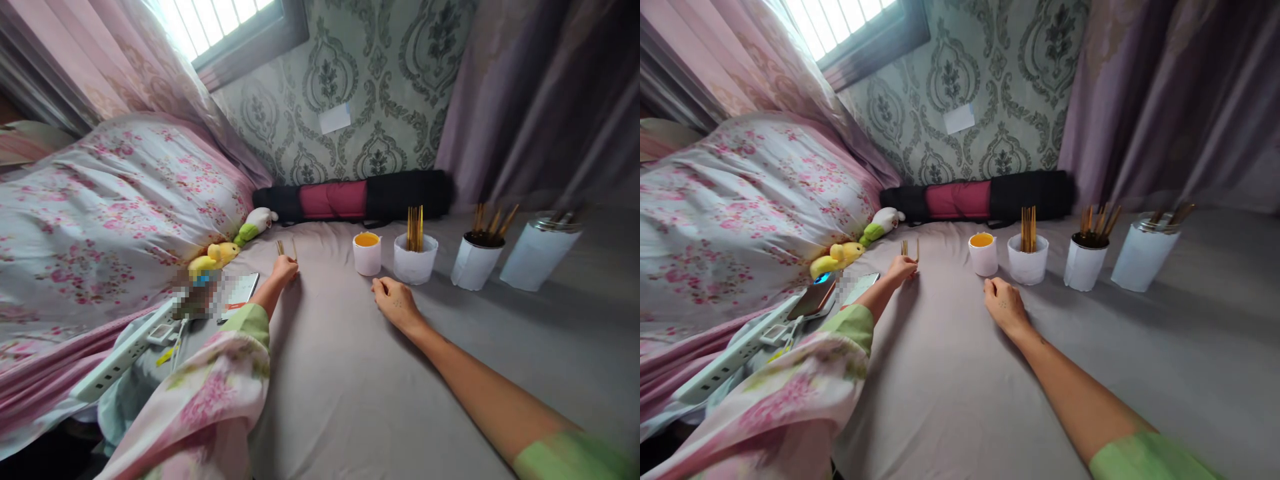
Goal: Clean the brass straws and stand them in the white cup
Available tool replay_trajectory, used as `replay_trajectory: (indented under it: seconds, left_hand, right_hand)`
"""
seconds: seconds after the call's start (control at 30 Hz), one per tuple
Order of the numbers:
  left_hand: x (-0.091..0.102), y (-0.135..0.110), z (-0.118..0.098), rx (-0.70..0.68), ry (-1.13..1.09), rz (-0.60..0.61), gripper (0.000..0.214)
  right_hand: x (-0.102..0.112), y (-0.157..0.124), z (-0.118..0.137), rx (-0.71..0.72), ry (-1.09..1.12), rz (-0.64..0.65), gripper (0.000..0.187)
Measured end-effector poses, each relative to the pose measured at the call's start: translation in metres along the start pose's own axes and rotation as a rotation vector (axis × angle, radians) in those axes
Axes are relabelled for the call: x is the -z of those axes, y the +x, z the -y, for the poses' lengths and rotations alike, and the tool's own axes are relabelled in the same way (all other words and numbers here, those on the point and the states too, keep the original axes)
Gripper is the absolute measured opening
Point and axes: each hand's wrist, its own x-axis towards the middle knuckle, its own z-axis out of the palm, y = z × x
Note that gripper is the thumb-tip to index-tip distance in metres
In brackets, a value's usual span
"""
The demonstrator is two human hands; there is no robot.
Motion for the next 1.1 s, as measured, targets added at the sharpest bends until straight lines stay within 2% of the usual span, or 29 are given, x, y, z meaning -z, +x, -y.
replay_trajectory:
  seconds: [0.3, 0.6, 1.1]
  left_hand:
    - [0.007, 0.022, 0.001, -0.042, 0.187, -0.080, 0.018]
    - [0.001, 0.040, 0.003, -0.060, 0.285, -0.080, 0.016]
    - [-0.013, 0.050, 0.003, -0.026, 0.313, -0.091, 0.020]
  right_hand:
    - [0.000, 0.001, 0.000, -0.008, -0.018, 0.007, 0.033]
    - [0.000, 0.002, -0.001, -0.003, -0.013, 0.014, 0.033]
    - [0.000, 0.002, 0.000, -0.014, -0.001, 0.026, 0.034]
